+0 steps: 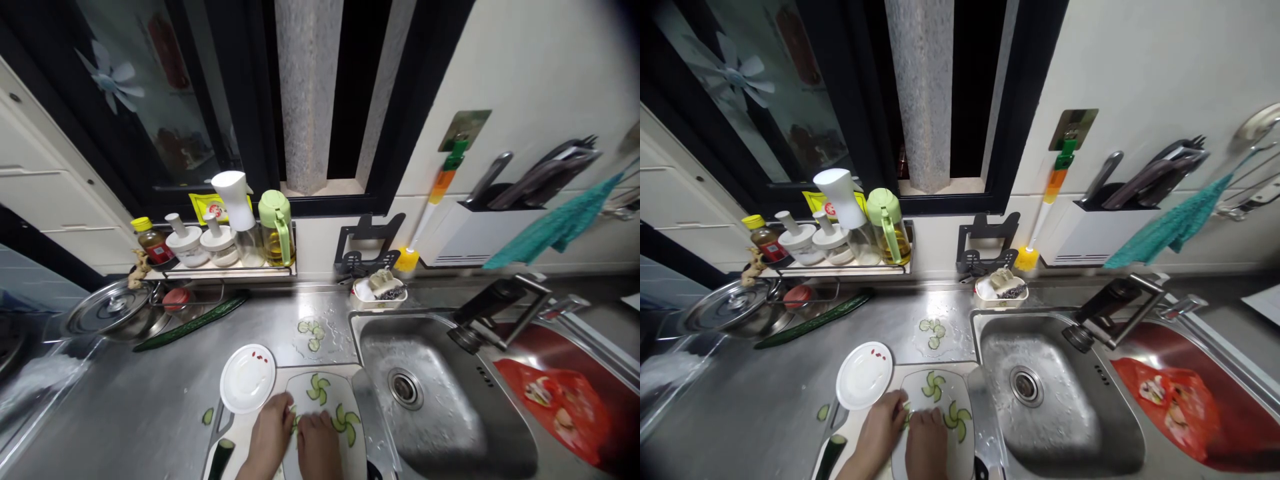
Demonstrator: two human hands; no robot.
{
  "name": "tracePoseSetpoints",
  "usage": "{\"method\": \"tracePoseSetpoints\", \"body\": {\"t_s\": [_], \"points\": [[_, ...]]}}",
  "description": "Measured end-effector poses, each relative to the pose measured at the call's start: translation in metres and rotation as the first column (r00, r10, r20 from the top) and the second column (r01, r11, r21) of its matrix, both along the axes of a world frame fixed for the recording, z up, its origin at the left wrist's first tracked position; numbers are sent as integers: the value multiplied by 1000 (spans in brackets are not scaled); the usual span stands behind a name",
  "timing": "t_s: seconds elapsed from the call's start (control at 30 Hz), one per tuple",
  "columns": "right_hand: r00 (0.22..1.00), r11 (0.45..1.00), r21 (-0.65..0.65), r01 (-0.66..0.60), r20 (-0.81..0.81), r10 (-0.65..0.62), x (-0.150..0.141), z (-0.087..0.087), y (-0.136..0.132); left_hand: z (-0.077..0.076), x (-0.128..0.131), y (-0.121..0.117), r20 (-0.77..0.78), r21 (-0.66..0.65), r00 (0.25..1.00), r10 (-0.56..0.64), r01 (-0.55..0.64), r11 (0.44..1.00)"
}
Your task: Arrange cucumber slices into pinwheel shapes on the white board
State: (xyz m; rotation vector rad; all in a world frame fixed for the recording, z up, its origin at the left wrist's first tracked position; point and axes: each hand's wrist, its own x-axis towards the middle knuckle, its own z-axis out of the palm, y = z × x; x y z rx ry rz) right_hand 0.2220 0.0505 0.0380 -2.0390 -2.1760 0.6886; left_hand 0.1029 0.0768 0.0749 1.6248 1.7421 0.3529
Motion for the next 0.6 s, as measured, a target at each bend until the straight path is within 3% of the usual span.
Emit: {"method": "tracePoseSetpoints", "body": {"t_s": [0.23,0.37,0.47,0.6], "points": [[1000,1000,-17,3,-6,-3,0,-2,0,-9,0,-3,-46,40,998,-39,41,998],[1000,1000,3,-10,-25,10,4,1,-1,-8,-4,-1,40,65,999,-18,16,998],[999,998,58,-24,-38,26,11,-2,-5,-5,-22,11,90,73,993,79,-85,994],[997,991,115,-73,-10,75,23,-13,-12,-7,-59,41,-93,75,946,311,-305,949]]}}
